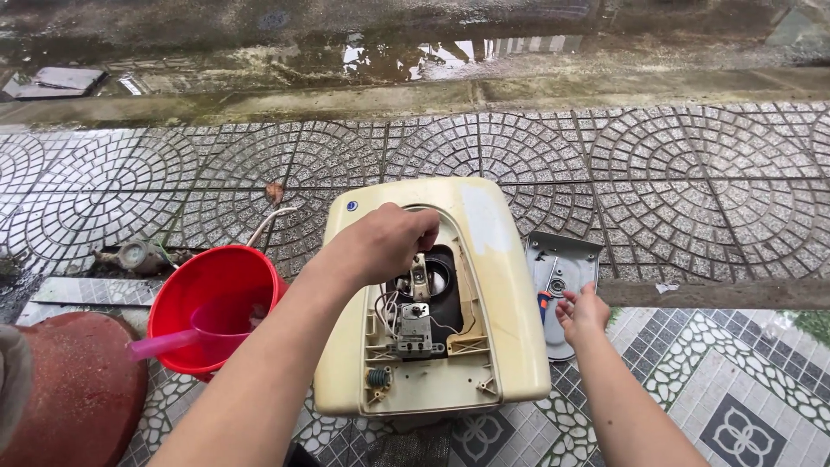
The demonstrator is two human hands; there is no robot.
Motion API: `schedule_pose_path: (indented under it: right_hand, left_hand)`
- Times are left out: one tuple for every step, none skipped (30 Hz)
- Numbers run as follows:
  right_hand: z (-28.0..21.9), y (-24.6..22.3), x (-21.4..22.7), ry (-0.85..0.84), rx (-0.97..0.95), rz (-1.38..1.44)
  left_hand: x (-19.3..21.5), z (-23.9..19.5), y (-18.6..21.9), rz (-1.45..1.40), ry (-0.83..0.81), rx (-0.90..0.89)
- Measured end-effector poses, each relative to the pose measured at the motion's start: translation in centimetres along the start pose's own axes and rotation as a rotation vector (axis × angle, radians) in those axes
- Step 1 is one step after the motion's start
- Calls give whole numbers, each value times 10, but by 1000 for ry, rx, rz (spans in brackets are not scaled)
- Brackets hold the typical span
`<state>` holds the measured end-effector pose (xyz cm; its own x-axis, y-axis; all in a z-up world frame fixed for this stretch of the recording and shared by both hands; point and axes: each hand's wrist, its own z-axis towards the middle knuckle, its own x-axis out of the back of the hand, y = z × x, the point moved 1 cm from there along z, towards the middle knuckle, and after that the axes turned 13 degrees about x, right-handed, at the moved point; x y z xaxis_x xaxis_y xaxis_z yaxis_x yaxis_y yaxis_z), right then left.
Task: Disassembling an appliance by removing internal electrical and mechanical components using a screwdriver.
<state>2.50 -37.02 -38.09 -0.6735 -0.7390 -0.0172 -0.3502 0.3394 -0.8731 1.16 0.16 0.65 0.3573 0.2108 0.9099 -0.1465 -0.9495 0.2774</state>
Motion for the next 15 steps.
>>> schedule_pose_path:
  right_hand:
    - [-8,-16,-6,-10,38,5]
    - [-12,-27,-17,-15,43,5]
    - [-16,-41,-27,-40,131,5]
    - [-21,-54,-38,-66,219,5]
    - [-38,-73,-51,-70,227,5]
    - [-56,-93,-65,-99,374,-27]
    - [-75,-113,-79,-129,523,-59]
    - [-101,-129,-89,-134,531,-58]
    - [-129,-145,-101,-264,713,-107]
    - [-157,-161,-112,-395,894,-156]
    - [-180,-171,-119,-400,899,-155]
    - [-206,-181,-127,-596,1056,-204]
    - [-231,-191,-135,-794,1208,-254]
    - [-241,-189,-140,-797,1213,-254]
    - [-252,-187,-146,-880,1358,-271]
  left_hand:
    - [3,-4,2,13,16,-24]
    - [4,-4,1,12,22,-22]
    - [5,-5,-1,16,41,-32]
    - [6,-6,-2,20,60,-42]
    - [5,-6,-4,18,68,-41]
    - [4,-6,-6,29,106,-70]
    - [4,-6,-8,40,145,-99]
    - [6,-8,-8,37,153,-97]
    - [7,-10,-8,60,198,-116]
    - [9,-13,-8,82,243,-135]
    - [9,-16,-7,81,250,-132]
    - [10,-19,-5,89,282,-178]
    - [11,-21,-3,97,313,-224]
    - [9,-23,-4,97,319,-222]
    - [7,-25,-5,111,351,-258]
